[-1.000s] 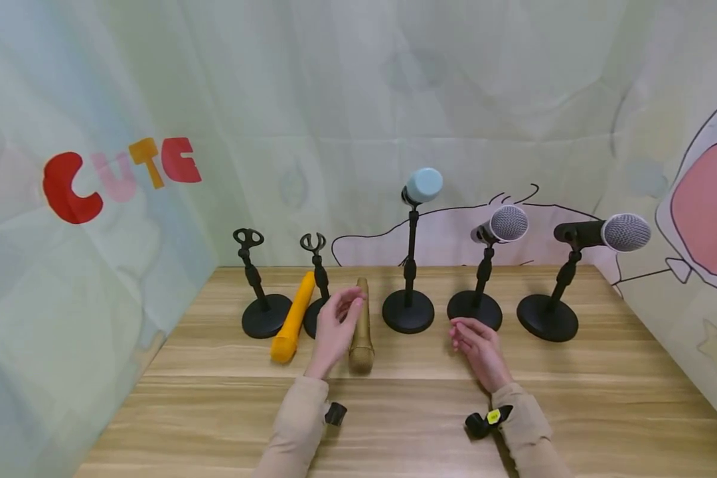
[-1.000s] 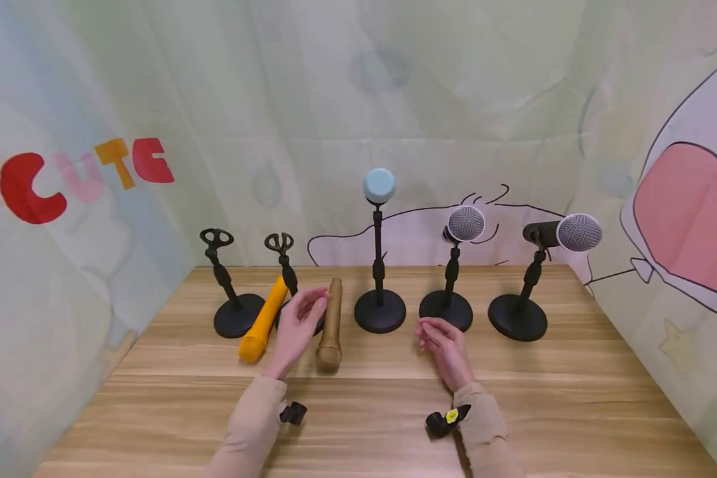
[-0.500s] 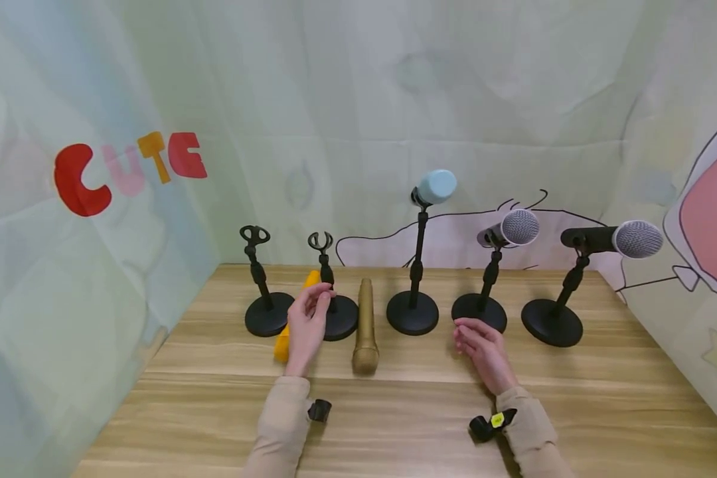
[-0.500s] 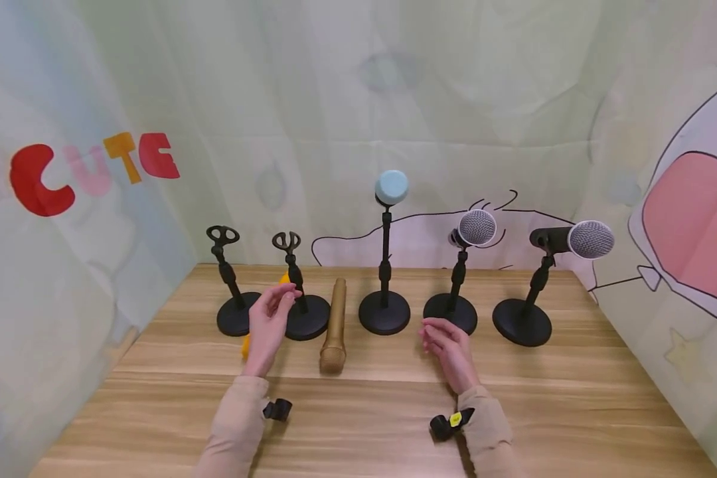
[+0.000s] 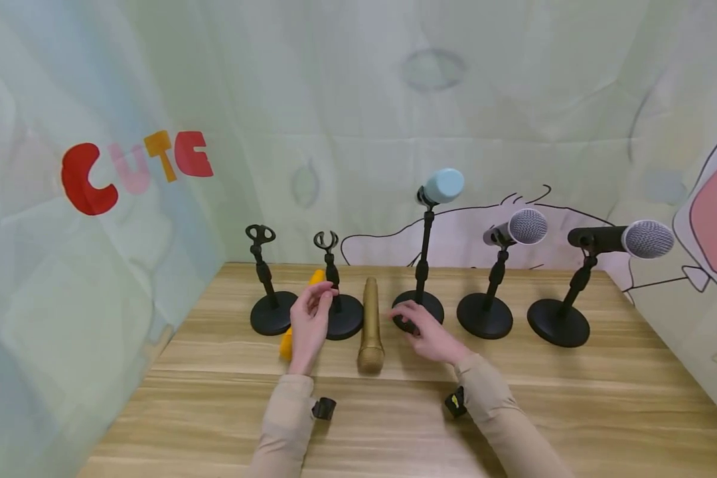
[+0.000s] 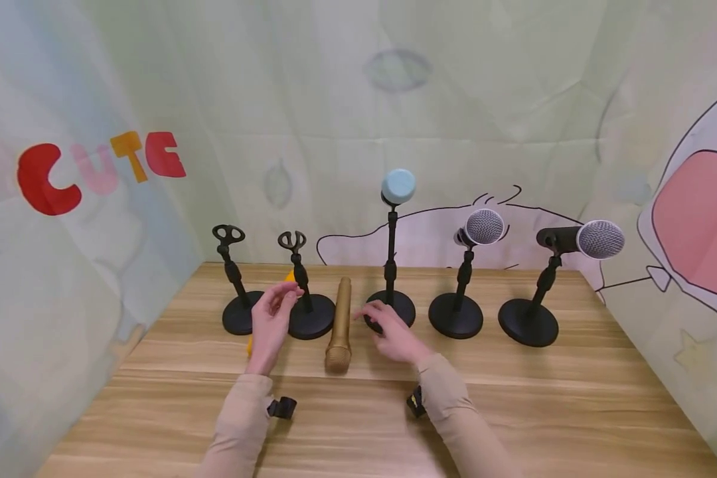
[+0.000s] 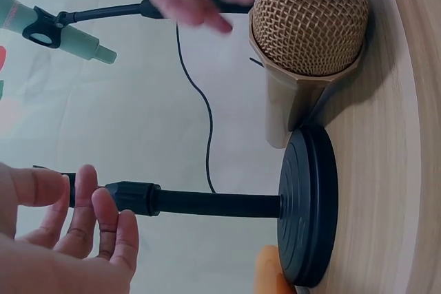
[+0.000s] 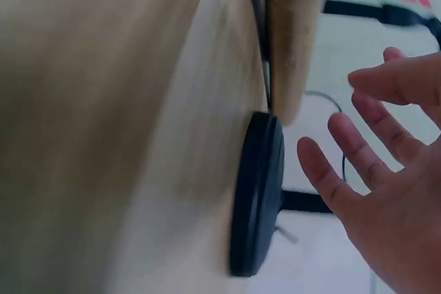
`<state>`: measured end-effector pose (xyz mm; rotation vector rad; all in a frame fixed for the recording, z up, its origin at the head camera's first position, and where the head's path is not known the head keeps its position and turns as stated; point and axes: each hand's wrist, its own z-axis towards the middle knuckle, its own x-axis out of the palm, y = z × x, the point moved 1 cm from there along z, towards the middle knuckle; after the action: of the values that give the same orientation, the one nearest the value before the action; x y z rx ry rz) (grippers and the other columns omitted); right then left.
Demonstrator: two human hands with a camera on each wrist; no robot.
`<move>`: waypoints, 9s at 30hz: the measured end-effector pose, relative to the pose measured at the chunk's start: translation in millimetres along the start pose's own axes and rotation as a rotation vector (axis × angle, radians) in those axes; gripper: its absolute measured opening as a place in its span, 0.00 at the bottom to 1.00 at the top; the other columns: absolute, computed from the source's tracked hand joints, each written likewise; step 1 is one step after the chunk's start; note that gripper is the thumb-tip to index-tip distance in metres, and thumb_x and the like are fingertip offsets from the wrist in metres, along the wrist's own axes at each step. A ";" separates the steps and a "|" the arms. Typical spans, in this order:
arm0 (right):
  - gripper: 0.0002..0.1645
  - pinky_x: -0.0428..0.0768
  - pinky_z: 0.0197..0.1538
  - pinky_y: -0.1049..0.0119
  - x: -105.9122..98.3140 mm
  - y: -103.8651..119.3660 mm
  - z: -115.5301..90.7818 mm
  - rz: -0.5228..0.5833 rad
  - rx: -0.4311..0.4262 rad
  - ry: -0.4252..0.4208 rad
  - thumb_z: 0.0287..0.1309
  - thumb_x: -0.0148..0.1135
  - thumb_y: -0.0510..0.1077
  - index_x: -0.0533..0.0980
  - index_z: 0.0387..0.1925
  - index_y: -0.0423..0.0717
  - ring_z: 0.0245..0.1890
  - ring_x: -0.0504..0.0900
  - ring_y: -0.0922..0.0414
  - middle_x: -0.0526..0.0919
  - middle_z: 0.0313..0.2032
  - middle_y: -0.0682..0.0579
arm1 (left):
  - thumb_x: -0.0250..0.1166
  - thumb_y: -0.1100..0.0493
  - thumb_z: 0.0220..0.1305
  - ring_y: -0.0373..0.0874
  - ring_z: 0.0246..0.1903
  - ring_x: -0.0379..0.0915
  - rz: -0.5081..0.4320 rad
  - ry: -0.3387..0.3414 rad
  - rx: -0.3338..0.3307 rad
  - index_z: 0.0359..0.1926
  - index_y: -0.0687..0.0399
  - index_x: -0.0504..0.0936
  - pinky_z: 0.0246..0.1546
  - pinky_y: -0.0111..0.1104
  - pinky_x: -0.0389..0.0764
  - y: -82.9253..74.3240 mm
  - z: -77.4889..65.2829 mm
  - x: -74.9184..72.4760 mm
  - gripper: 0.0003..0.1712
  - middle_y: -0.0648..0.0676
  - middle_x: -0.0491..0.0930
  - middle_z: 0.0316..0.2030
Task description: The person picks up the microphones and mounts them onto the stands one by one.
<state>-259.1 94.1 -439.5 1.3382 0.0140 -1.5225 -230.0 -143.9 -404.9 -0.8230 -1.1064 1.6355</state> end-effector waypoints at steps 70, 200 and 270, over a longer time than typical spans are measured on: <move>0.22 0.71 0.65 0.72 -1.4 19.6 -26.7 0.259 0.006 -0.531 0.58 0.69 0.32 0.76 0.54 0.41 0.61 0.79 0.56 0.82 0.57 0.43 | 0.56 0.61 0.74 0.58 0.78 0.47 0.157 0.203 -0.201 0.77 0.59 0.50 0.78 0.51 0.50 30.9 3.2 6.5 0.37 0.62 0.51 0.78; 0.49 0.63 0.70 0.77 -68.5 79.6 -31.0 0.062 -0.207 -0.590 0.37 0.77 0.23 0.64 0.63 0.34 0.67 0.69 0.54 0.70 0.64 0.35 | 0.70 0.60 0.63 0.44 0.44 0.84 0.228 0.612 0.590 0.49 0.59 0.86 0.45 0.37 0.85 -8.1 -69.9 95.6 0.14 0.53 0.85 0.42; 0.35 0.72 0.60 0.72 -68.5 65.0 -15.7 -0.027 -0.234 -0.788 0.35 0.78 0.35 0.75 0.50 0.30 0.46 0.80 0.50 0.80 0.46 0.37 | 0.70 0.61 0.63 0.43 0.46 0.84 0.252 0.634 0.580 0.54 0.60 0.85 0.49 0.29 0.83 -10.4 -71.8 98.3 0.18 0.54 0.86 0.47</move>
<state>-216.5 120.6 -358.0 0.4972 -0.2788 -1.9118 -193.2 -28.7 -422.7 -1.0030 -0.0757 1.6019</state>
